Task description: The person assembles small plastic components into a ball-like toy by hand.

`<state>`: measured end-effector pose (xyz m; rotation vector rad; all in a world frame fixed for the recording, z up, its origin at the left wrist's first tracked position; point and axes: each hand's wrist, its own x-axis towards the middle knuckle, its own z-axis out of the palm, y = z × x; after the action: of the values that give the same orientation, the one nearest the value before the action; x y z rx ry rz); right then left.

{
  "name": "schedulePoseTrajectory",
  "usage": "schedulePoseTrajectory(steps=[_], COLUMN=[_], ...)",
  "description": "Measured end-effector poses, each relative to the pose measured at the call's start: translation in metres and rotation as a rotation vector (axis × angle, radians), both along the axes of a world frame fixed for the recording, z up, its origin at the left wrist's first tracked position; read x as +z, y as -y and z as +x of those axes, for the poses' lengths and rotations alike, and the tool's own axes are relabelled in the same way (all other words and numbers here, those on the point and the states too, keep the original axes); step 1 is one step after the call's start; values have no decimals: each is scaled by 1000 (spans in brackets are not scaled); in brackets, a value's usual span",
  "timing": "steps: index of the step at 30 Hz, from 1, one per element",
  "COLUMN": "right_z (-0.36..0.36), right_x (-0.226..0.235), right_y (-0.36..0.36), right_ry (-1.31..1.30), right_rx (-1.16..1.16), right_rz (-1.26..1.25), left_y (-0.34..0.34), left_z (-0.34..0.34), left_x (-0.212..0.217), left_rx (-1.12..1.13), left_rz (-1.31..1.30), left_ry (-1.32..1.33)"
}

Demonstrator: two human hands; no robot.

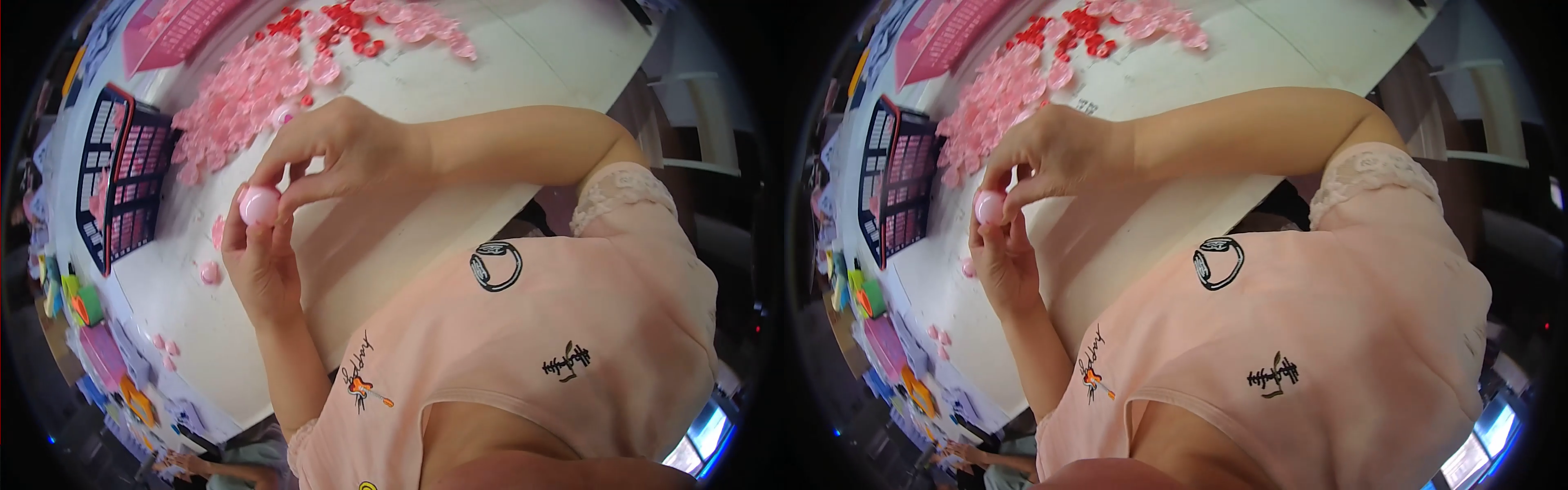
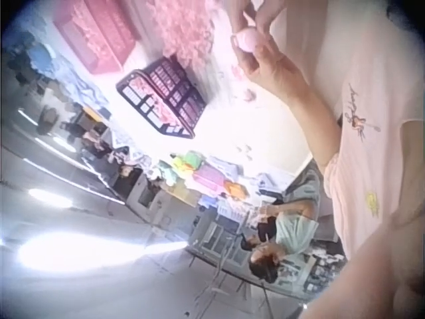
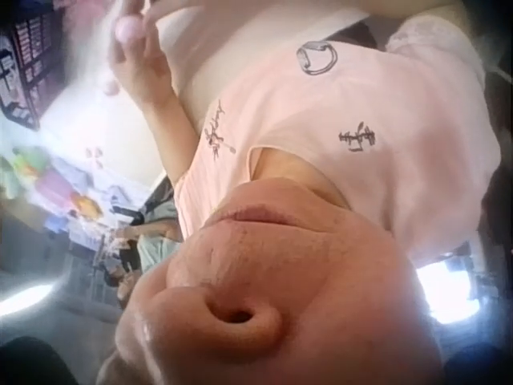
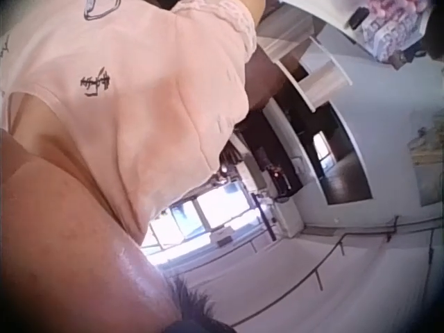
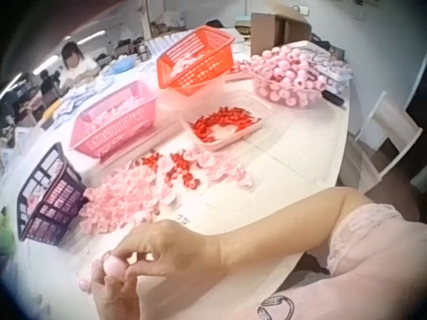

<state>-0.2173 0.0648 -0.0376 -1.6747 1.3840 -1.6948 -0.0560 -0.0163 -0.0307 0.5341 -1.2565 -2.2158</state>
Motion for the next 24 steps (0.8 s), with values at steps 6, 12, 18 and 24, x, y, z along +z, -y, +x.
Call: schedulePoseTrajectory(steps=[6,12,18,24], right_z=[-9,-67,-105,-96], right_x=[16,41,38,32], right_y=[-12,-3,-18,-17], right_ry=[-139,-563,-1032,-901], right_rx=[-35,-190,-434,-410], right_rz=[59,331,775,838], left_y=[-2,17,7,3], left_z=[-2,7,1,11], left_x=[-9,-13,-7,-6], left_rx=[-15,-99,-15,-41], left_rz=[229,213,107,163], left_ry=[-49,-137,24,0])
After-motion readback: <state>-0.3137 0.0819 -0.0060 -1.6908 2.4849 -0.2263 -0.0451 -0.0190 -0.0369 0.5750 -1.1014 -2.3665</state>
